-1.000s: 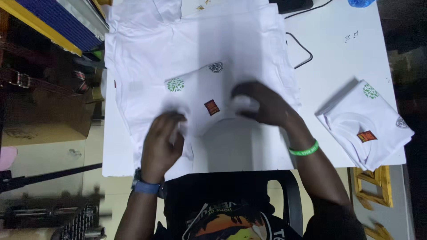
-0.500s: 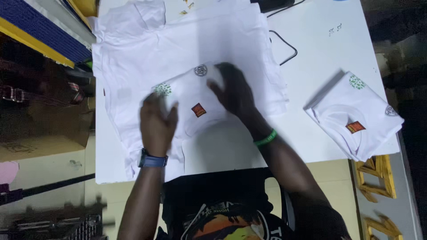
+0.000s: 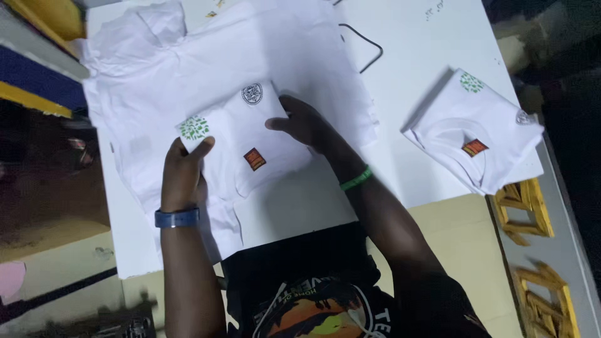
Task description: The person folds multiple white t-shirts on a white table. They smooth each shirt, fold the sleeves and sides, then fold the bottom up and place the finished shirt on a growing stack to the right.
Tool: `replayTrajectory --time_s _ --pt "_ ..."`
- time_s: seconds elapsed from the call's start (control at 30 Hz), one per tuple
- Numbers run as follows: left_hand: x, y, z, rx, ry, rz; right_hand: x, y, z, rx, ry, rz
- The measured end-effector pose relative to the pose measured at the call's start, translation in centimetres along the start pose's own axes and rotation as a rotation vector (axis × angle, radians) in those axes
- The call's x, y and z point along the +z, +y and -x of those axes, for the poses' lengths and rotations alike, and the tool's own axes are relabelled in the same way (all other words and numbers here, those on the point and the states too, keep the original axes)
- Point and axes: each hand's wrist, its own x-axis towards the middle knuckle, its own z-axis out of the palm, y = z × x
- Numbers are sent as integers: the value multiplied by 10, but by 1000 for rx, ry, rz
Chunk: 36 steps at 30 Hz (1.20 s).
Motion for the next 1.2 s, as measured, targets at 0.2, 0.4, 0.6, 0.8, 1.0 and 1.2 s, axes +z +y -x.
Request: replayTrajectory --time_s 0.2,0.4,0.6,0.8,1.0,1.2 --pt "32 -15 -3 110 -279 89 -52 23 66 215 176 -72" --pt "143 33 53 -7 -676 -39 -133 12 156 -7 706 -349" --pt "281 -60 37 222 -1139 356 -237 133 220 -287 1099 -293" --pt "285 -105 65 612 -976 -198 -249 233 237 94 1227 -173" --pt "215 -67 69 223 -952 -350 -250 214 250 136 1089 -407" --pt "127 -68 40 297 -961 -199 -250 207 271 212 1063 -675"
